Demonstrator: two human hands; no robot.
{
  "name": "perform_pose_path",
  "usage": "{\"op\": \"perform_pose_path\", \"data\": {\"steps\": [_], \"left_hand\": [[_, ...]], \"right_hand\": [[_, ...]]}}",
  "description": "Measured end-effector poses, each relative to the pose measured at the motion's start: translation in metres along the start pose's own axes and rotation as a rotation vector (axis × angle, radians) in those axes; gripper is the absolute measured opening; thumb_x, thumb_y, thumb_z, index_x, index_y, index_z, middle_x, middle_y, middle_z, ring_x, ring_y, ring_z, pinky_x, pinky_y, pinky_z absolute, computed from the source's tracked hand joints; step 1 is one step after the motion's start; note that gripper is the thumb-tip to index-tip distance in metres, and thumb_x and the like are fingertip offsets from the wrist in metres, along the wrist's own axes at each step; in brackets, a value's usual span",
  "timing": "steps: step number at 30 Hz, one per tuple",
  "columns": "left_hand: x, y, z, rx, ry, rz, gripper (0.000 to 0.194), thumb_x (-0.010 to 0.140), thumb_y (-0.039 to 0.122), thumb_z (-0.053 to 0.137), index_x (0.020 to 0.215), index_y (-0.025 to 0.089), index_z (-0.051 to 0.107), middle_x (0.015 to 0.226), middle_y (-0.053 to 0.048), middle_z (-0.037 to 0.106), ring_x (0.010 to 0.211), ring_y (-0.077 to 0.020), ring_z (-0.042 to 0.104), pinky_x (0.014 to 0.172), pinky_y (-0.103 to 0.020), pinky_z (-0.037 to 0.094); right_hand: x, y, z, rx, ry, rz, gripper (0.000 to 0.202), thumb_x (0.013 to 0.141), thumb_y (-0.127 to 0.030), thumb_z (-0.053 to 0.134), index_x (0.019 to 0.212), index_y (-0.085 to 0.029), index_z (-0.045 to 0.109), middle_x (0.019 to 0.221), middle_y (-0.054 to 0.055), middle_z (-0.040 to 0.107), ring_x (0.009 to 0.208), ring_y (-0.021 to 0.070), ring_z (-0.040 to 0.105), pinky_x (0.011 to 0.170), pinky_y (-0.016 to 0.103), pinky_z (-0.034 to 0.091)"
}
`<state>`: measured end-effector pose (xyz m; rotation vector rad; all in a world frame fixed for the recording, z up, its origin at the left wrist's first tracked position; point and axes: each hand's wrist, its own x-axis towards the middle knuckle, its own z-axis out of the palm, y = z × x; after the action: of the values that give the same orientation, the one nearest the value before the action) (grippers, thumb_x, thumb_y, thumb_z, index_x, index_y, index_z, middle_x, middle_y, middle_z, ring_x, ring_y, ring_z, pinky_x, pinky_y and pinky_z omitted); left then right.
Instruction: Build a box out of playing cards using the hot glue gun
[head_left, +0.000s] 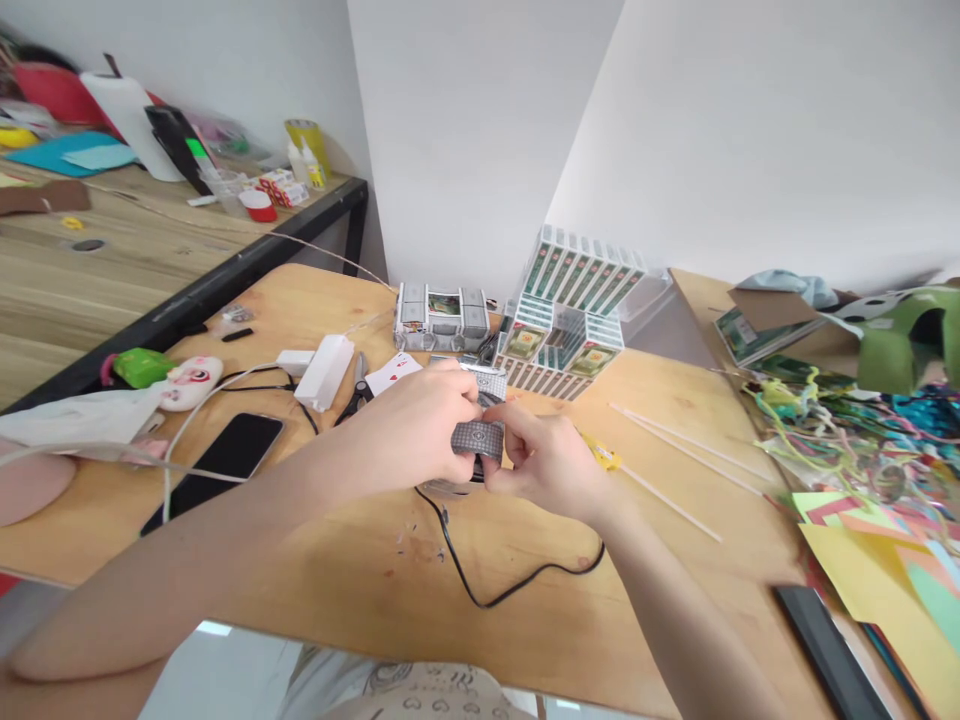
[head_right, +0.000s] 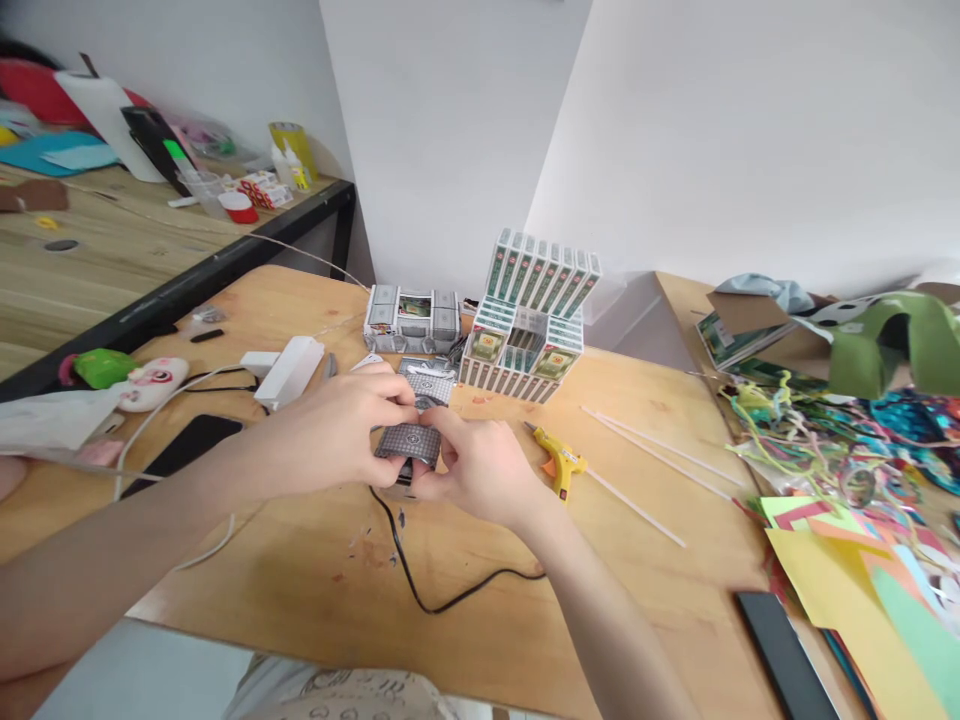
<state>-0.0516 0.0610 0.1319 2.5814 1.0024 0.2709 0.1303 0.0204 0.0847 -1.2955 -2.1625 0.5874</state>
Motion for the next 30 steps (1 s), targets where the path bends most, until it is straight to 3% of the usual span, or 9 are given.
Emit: {"op": "perform_pose_path", "data": {"steps": [6, 12, 16, 21, 25, 30], "left_hand": [[-0.002, -0.001, -0.001, -0.022, -0.057, -0.014, 0.015, 0.069, 0.019, 0.061, 0.079, 0.018, 0.072, 0.090, -0.004, 0.060, 0.089, -0.0204, 0.054, 0.076, -0.032, 0.044], [-0.014, -0.020, -0.001, -0.110, 0.038, -0.049, 0.032, 0.070, 0.032, 0.067, 0.101, 0.023, 0.067, 0.108, -0.001, 0.058, 0.097, -0.0190, 0.056, 0.086, -0.032, 0.044], [-0.021, -0.024, 0.005, -0.183, 0.058, -0.148, 0.038, 0.071, 0.037, 0.067, 0.107, 0.027, 0.064, 0.113, -0.001, 0.051, 0.079, -0.0128, 0.055, 0.075, -0.030, 0.047], [-0.024, -0.026, 0.018, -0.369, 0.092, -0.202, 0.037, 0.070, 0.034, 0.067, 0.106, 0.027, 0.062, 0.100, 0.000, 0.051, 0.068, -0.0099, 0.053, 0.063, -0.026, 0.048], [-0.026, -0.029, 0.028, -0.608, 0.047, -0.229, 0.037, 0.070, 0.024, 0.065, 0.106, 0.025, 0.057, 0.078, 0.004, 0.053, 0.061, -0.0091, 0.054, 0.056, -0.022, 0.047], [-0.025, -0.031, 0.034, -0.728, 0.055, -0.257, 0.037, 0.068, 0.020, 0.065, 0.104, 0.022, 0.057, 0.071, 0.006, 0.051, 0.057, -0.0083, 0.053, 0.053, -0.021, 0.046]], "right_hand": [[0.001, -0.001, -0.003, 0.065, -0.042, 0.029, 0.017, 0.069, -0.020, 0.062, 0.082, -0.021, 0.051, 0.054, -0.010, 0.043, 0.047, 0.0061, 0.042, 0.048, 0.019, 0.032], [-0.003, 0.005, -0.007, 0.283, -0.101, 0.134, 0.034, 0.075, -0.024, 0.064, 0.106, -0.021, 0.051, 0.061, -0.008, 0.052, 0.054, 0.0090, 0.053, 0.054, 0.022, 0.045], [-0.007, 0.009, -0.002, 0.461, -0.141, 0.178, 0.040, 0.078, -0.023, 0.063, 0.114, -0.022, 0.045, 0.065, -0.008, 0.056, 0.054, 0.0091, 0.059, 0.052, 0.021, 0.049], [-0.010, 0.010, 0.007, 0.597, -0.133, 0.238, 0.040, 0.080, -0.021, 0.060, 0.114, -0.023, 0.040, 0.063, -0.009, 0.055, 0.054, 0.0101, 0.062, 0.049, 0.020, 0.048], [-0.012, 0.010, 0.011, 0.639, -0.119, 0.232, 0.039, 0.079, -0.021, 0.061, 0.113, -0.023, 0.040, 0.065, -0.008, 0.056, 0.053, 0.0105, 0.062, 0.049, 0.020, 0.046], [-0.011, 0.011, 0.014, 0.639, -0.097, 0.226, 0.040, 0.077, -0.019, 0.062, 0.112, -0.022, 0.042, 0.066, -0.007, 0.055, 0.051, 0.0089, 0.058, 0.049, 0.021, 0.045]]}}
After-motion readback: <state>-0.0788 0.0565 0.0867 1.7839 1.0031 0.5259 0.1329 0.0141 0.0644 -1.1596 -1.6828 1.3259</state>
